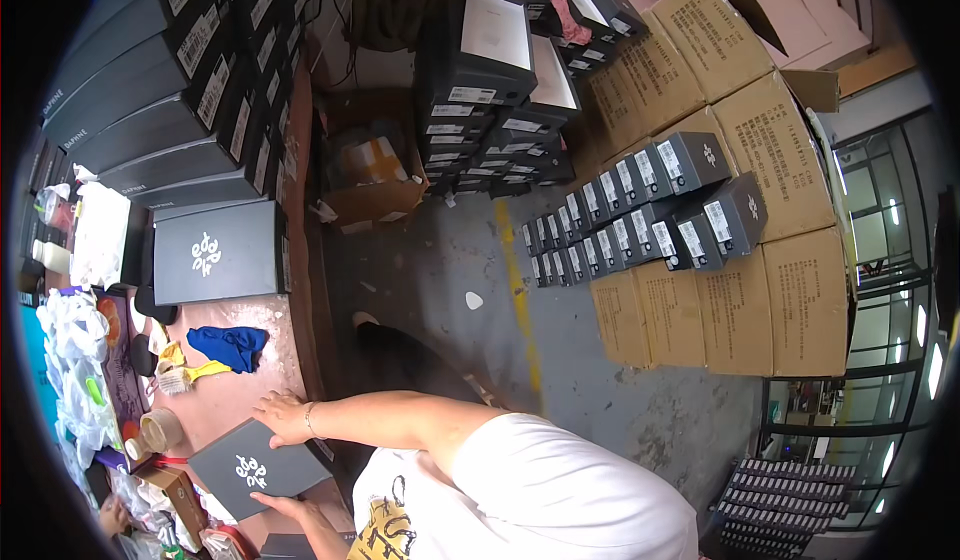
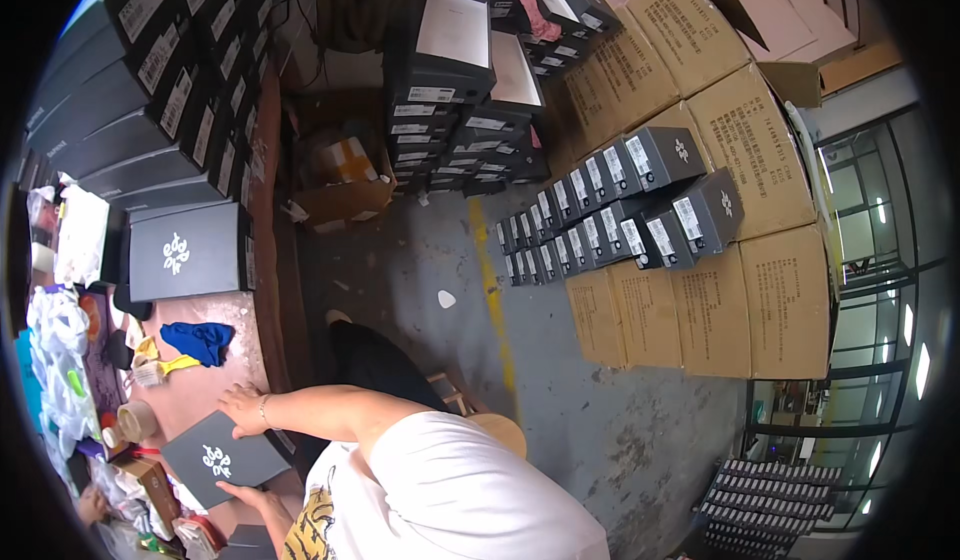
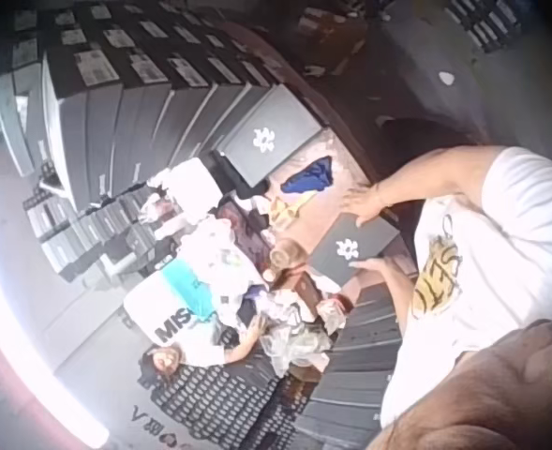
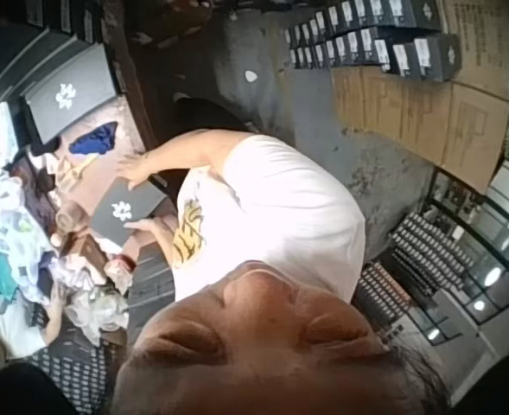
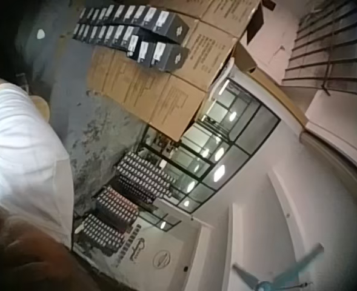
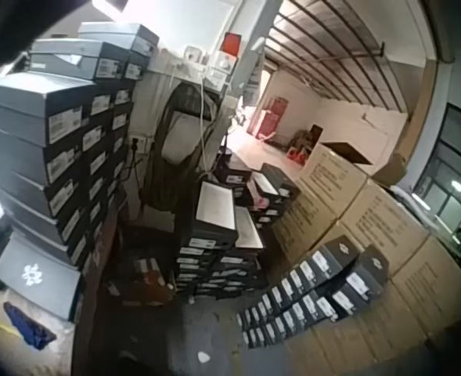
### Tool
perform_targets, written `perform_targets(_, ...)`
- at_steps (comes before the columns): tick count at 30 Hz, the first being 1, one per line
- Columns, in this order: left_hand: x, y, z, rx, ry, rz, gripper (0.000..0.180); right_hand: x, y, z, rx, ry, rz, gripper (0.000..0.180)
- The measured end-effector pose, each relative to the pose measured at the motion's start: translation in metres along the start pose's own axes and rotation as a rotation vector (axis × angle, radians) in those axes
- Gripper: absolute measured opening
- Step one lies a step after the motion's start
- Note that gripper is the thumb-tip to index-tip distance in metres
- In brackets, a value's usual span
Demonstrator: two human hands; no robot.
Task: Inspecting, brushing, and wrapping a pair of high-heeled shoes before placing them into a shoe box.
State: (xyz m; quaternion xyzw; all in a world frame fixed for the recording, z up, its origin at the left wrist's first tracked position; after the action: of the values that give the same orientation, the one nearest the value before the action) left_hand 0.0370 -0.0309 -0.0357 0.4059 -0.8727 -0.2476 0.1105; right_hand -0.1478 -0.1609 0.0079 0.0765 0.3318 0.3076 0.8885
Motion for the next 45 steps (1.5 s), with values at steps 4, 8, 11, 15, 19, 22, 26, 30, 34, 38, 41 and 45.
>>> perform_targets(4, 0.012, 0.006, -0.012, 0.019, 0.03, 0.012, 0.086, 0.003, -0.009, 0.0, -0.029, 0.0, -0.035, 0.074)
perform_targets(8, -0.004, -0.014, 0.0, 0.021, 0.022, 0.042, 0.085, -0.006, -0.004, 0.006, -0.039, -0.015, -0.056, 0.071)
perform_targets(11, -0.023, -0.031, 0.018, -0.017, 0.009, 0.046, 0.086, 0.002, -0.007, 0.001, -0.008, -0.002, -0.032, 0.074)
perform_targets(15, -0.016, -0.012, 0.013, -0.021, 0.026, -0.019, 0.086, -0.004, -0.018, -0.005, 0.1, 0.047, 0.103, 0.075)
perform_targets(19, -0.02, 0.0, 0.005, -0.093, 0.121, -0.044, 0.082, -0.019, -0.032, -0.001, 0.082, 0.123, 0.249, 0.075)
perform_targets(22, 0.005, 0.033, -0.029, -0.045, 0.279, 0.009, 0.077, -0.024, -0.051, -0.002, 0.079, -0.116, 0.41, 0.088)
perform_targets(26, 0.006, 0.072, -0.088, -0.049, 0.167, -0.073, 0.07, -0.059, -0.02, 0.082, 0.104, -0.68, 0.518, 0.058)
perform_targets(30, -0.049, 0.092, -0.116, 0.618, -0.139, -0.234, 0.067, 0.001, 0.043, 0.124, -0.358, -0.546, 0.298, 0.055)
perform_targets(34, -0.063, 0.145, -0.16, 0.887, -0.557, -0.353, 0.039, 0.052, 0.103, 0.122, -0.58, -0.002, 0.768, 0.046)
perform_targets(38, -0.042, 0.133, -0.113, 0.555, -0.302, -0.182, 0.023, 0.005, 0.045, 0.1, -0.507, 0.225, 0.533, 0.034)
perform_targets(41, 0.003, 0.12, -0.071, 0.223, -0.075, -0.055, 0.026, 0.014, 0.007, 0.075, -0.505, 0.445, 0.467, 0.029)
perform_targets(45, 0.039, 0.097, -0.035, 0.204, 0.105, -0.248, 0.05, 0.04, -0.027, 0.051, -0.568, 0.493, 0.558, 0.028)
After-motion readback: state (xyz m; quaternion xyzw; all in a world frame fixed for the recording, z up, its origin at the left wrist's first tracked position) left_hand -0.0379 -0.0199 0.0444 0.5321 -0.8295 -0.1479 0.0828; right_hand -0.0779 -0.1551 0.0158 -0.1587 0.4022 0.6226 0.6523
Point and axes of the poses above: each hand's wrist, its own y-axis away from the middle knuckle, its own x-axis out of the palm, z = x × y, the point moved 6 cm from there along -y, towards the middle knuckle, and after that the axes turned 5 degrees about x, right-handed, at the moved point
